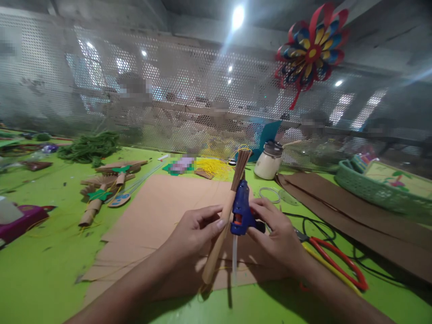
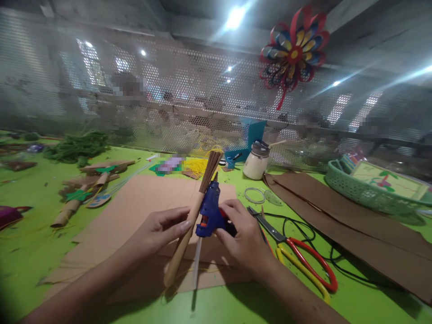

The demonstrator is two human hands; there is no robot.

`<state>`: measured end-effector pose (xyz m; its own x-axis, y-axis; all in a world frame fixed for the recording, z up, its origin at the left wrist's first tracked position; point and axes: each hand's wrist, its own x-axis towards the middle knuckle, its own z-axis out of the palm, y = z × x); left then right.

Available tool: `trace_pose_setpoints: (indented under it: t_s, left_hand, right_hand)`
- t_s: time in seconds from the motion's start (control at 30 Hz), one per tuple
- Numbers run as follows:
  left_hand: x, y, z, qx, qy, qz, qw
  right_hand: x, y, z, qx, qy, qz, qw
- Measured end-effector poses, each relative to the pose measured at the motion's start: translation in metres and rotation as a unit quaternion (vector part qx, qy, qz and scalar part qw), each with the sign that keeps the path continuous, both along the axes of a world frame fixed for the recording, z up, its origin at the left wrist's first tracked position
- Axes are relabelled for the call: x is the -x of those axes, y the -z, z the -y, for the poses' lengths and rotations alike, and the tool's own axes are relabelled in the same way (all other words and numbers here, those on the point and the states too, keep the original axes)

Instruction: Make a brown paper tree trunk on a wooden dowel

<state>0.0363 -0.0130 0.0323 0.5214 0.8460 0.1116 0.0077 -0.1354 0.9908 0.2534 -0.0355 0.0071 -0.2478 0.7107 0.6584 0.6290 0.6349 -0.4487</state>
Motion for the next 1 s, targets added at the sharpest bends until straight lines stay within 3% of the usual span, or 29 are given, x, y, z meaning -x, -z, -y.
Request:
trace_pose_setpoints:
  t_s: [0.53, 1.0]
  left_hand:
    - [-0.0032, -0.0048, 0.0054, 0.052, -0.002, 0.044, 0.998]
    - [-0.0017, -0.0031, 0.002, 0.011, -0.012, 0.001, 1.0]
  right_hand:
    - [0.0022, -0.0001, 0.0048, -0.013, 0.016, -0.008, 1.0]
    - [0.0019, 0.0009, 0.0059, -0.014, 0.011, -0.007, 1.0]
